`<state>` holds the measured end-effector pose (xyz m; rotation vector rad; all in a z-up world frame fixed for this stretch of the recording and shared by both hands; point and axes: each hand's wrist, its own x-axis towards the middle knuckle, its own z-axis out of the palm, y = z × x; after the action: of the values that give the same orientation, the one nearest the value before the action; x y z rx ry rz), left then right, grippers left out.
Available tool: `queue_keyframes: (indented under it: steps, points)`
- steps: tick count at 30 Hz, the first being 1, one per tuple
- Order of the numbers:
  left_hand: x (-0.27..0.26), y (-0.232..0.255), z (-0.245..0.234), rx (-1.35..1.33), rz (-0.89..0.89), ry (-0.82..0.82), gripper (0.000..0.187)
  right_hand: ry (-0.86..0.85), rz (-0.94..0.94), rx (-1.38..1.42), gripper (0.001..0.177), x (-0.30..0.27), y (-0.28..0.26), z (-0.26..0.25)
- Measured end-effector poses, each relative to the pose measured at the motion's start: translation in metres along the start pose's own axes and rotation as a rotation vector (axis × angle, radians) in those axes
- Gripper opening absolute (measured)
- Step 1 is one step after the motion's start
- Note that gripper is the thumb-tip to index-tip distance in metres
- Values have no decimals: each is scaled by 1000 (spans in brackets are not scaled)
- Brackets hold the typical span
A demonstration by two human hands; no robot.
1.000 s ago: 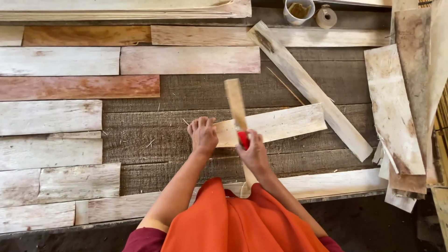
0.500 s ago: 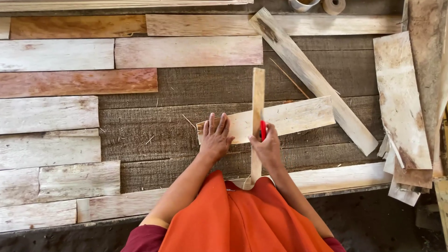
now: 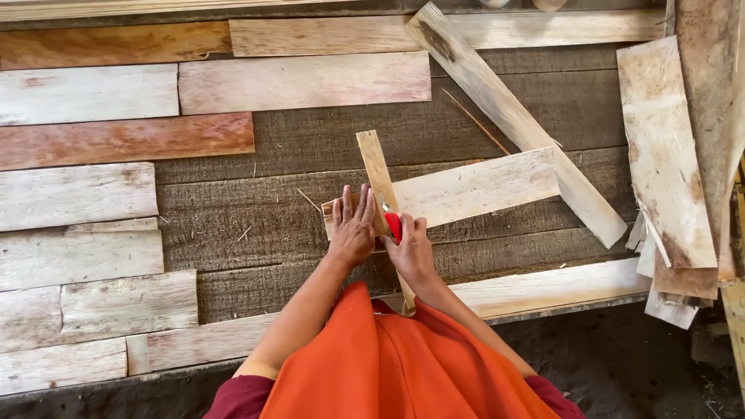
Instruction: Cutting thin wood panels with a utility knife and arranging them on a wooden surface
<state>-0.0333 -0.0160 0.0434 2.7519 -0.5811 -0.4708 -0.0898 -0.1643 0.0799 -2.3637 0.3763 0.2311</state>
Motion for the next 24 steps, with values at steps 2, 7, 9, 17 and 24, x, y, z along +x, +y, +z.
queue_keyframes:
  steps: [2,7,9,17,24]
  points:
    - [-1,-3,-2,-54,16,19,77,-17,29,8,63,-4,-14,-11]
    - [0,-2,-2,-59,31,68,63,-52,56,23,62,-1,-8,-9]
    - [-1,5,-6,-29,25,75,73,-60,37,-5,54,5,8,-1]
    - [2,6,1,-29,-14,26,79,-298,120,-117,90,-37,-27,-51]
    - [6,13,0,-20,-17,2,79,-293,87,-80,94,-33,-6,-34]
